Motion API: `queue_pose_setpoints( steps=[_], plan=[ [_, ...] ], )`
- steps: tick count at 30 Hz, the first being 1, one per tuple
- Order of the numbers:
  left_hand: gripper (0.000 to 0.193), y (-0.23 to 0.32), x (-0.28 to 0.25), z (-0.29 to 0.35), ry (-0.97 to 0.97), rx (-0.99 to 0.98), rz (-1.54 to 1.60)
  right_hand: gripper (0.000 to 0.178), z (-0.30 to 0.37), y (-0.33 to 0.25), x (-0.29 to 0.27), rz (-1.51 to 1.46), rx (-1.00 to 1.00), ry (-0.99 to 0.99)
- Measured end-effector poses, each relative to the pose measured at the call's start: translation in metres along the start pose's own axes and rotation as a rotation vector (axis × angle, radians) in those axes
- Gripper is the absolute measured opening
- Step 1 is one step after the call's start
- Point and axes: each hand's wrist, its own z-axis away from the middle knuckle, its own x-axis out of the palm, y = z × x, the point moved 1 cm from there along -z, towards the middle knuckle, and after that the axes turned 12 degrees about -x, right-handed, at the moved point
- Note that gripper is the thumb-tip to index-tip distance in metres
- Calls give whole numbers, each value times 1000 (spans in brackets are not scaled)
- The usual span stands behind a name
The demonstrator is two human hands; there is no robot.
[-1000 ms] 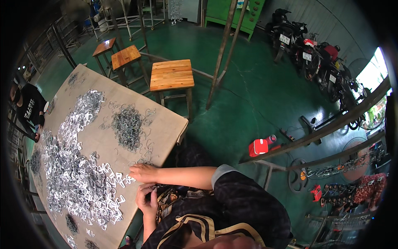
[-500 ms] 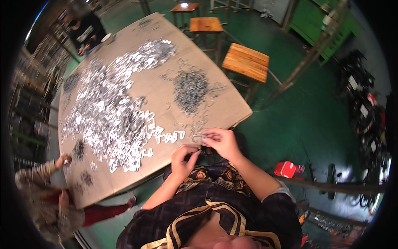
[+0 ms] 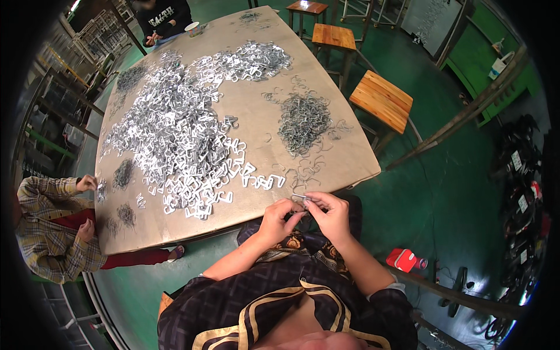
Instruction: The person repeatedly picks up small metal hooks and wire loops from a table, connects them by hand, and places the assembled units onto a nearby hanging rack. Other people at the table perform similar assembly work.
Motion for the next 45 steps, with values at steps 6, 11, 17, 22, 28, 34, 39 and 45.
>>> queue_pose_setpoints(
  steps=[6,11,17,22,28,34,39,45],
  plan=[
    [16,7,-22,-14,-198,70,-30,15,5,-6,-3,81,-113,31],
    [9,-20,-44,-58,114,97,-465,16,7,-7,-8,153,-165,36],
    [8,-53,-30,-95,15,168,-1142,20,8,-10,-6,183,-178,5],
    [8,-49,-27,-111,-19,179,-1185,27,11,-7,-9,168,-132,1],
    [11,-16,-49,-94,-98,-194,-334,34,12,-3,-11,157,-111,6],
    [13,31,-37,-41,-257,-95,106,39,12,-2,-6,167,-128,-12],
    [14,29,-30,-34,-150,-29,17,41,11,-8,-4,204,-194,-38],
    [15,31,-23,-25,-193,45,155,48,13,-9,-4,152,-206,-78]
  ],
)
